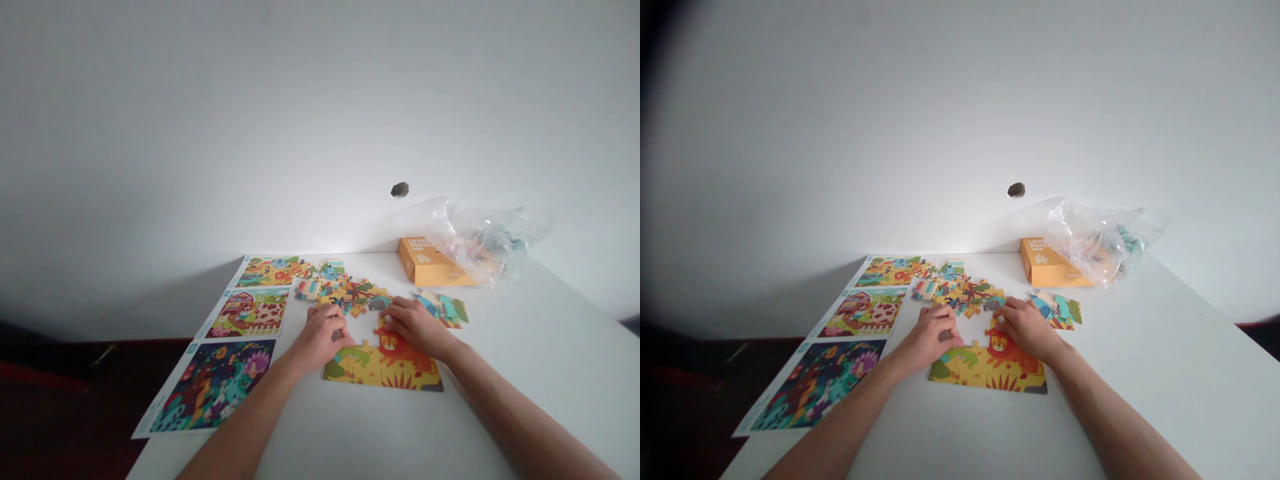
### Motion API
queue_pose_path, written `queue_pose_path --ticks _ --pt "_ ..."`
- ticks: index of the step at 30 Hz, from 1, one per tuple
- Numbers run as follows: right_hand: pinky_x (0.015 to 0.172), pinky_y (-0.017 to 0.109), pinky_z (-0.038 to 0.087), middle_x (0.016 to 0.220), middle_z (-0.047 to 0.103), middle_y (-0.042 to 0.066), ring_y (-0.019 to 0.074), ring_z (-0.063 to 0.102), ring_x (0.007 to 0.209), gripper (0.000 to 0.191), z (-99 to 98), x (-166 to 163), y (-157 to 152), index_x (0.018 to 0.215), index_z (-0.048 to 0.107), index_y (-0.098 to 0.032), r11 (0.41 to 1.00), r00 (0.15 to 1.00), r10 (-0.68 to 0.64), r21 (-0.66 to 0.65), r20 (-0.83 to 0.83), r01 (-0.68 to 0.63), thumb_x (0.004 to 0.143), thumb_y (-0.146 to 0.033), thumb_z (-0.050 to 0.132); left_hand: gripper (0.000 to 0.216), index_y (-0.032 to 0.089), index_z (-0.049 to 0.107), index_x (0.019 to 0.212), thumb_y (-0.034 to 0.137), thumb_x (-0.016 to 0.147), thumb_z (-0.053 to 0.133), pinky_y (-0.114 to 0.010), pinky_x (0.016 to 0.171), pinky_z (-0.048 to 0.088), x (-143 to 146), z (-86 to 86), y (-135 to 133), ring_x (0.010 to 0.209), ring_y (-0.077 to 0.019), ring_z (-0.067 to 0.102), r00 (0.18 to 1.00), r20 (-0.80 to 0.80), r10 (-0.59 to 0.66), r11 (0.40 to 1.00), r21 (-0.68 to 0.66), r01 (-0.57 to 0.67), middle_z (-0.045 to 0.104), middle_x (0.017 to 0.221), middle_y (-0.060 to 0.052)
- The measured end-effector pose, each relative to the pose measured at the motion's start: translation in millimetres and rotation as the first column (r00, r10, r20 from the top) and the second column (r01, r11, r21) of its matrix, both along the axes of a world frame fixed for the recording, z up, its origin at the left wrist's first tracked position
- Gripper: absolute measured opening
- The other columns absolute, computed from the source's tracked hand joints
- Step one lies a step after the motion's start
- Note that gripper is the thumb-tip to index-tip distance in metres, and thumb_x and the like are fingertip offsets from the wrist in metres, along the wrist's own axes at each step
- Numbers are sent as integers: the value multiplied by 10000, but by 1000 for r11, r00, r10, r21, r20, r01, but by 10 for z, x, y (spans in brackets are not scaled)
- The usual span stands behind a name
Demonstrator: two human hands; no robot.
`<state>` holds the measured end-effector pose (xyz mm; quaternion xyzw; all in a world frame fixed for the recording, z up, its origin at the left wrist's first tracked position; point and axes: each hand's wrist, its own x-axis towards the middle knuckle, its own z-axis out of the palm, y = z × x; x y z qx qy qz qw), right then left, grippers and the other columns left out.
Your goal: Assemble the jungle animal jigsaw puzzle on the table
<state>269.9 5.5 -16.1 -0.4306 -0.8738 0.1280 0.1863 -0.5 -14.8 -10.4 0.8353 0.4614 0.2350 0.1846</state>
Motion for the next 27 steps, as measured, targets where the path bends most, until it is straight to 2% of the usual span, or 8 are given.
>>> queue_pose_path --ticks 3,6,8,10,13,15,19,27 --pt "799 290 436 964 617 54 177 611 890 178 -2 4 0 1041 670 -228 1000 1000 3 6 2 -3 946 -229 520 114 206 669 734 275 811 713 -369 888 399 -60 -37 89 907 -197 582 983 62 171 975 132 -178 607 836 -14" --pt "811 293 431 974 614 53 174 610 894 182 23 -11 -20 1059 667 -231 1000 1000 5 -6 11 -5 951 -238 521 98 208 676 762 267 841 670 -390 904 421 -114 -51 149 896 -198 583 966 111 232 945 209 -251 602 832 -24" --pt "831 303 423 995 612 53 178 609 909 176 62 -35 -52 1072 663 -238 1000 999 19 -14 26 -19 952 -260 536 129 208 687 750 295 844 669 -381 904 428 -113 -43 139 889 -192 579 980 108 170 961 202 -189 598 839 -26" --pt "835 312 414 1007 611 51 181 609 915 170 109 -72 -93 1072 661 -247 999 998 50 -23 42 -49 956 -283 542 167 216 711 764 374 816 705 -366 906 425 -79 -26 93 901 -191 568 996 83 37 985 163 -50 598 873 -31" --pt "825 314 406 1008 611 49 180 609 906 176 167 -132 -150 1080 659 -255 995 994 97 -32 45 -96 965 -293 532 342 272 745 924 533 703 771 -384 975 385 -6 8 7 995 -219 533 987 24 -159 984 88 156 596 1000 -44" --pt "824 316 403 1013 612 51 177 608 895 176 181 -157 -169 1086 659 -255 994 993 109 -35 40 -108 964 -287 535 471 322 731 1028 588 643 788 -414 1022 350 29 32 -29 1088 -253 492 972 -20 -232 972 43 233 579 1121 -49" --pt "822 311 403 1002 617 48 177 610 899 161 160 -150 -150 1065 668 -253 993 993 112 -35 30 -111 953 -290 558 526 372 700 1107 586 635 794 -469 1064 308 32 83 -40 1205 -299 420 956 -84 -280 960 -22 279 521 1301 -39" --pt "830 323 408 1033 626 56 192 615 944 187 130 -65 -81 1082 671 -248 997 996 71 -35 52 -69 931 -237 560 591 413 679 1165 604 618 794 -537 1103 265 -21 110 -49 1304 -350 330 927 -106 -360 933 -71 354 474 1407 -30"
